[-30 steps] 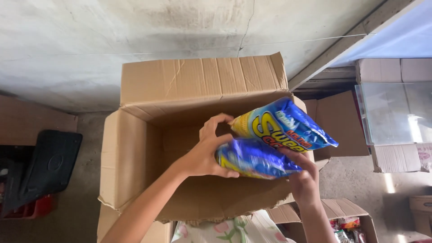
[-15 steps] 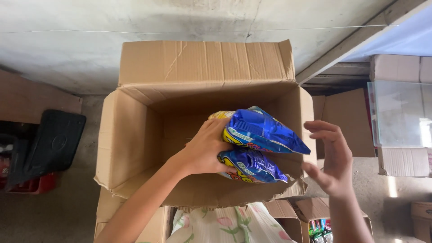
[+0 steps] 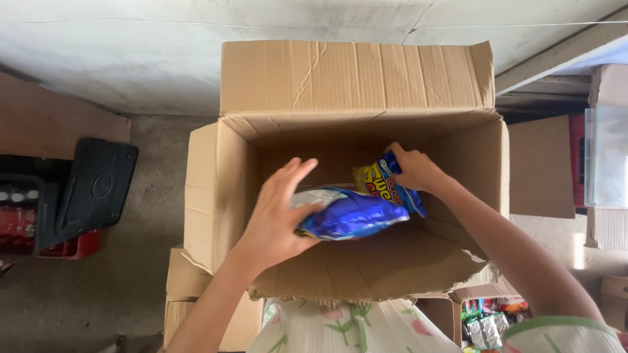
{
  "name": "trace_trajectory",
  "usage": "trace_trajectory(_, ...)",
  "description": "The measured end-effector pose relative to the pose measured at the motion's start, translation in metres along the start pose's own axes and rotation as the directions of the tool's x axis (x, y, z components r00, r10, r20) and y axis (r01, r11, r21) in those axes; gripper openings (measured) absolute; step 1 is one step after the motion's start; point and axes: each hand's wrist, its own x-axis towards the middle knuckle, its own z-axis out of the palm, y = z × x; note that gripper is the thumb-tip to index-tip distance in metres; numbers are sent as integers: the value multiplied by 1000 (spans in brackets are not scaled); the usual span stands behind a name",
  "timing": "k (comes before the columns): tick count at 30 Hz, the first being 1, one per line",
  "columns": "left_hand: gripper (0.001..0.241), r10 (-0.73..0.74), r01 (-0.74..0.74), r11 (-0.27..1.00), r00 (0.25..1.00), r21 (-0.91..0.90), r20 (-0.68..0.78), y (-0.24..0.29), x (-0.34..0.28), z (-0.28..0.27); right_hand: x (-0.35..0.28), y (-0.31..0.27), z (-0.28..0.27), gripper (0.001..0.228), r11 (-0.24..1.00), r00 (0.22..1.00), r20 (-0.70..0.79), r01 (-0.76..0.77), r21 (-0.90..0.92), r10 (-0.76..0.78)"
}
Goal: Packing several snack bags into a large cardboard shipping box.
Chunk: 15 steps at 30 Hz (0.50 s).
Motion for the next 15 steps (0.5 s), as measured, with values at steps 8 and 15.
trace_trajectory(8, 38, -235, 242, 964, 969, 109, -78, -35, -28, -13, 79, 186, 211, 47, 950, 942, 166, -266, -165, 293)
trace_trajectory(15, 37, -259, 274, 951, 959, 146, -113, -57, -29, -1, 62, 196, 273, 80, 770, 733, 252, -629, -103, 632)
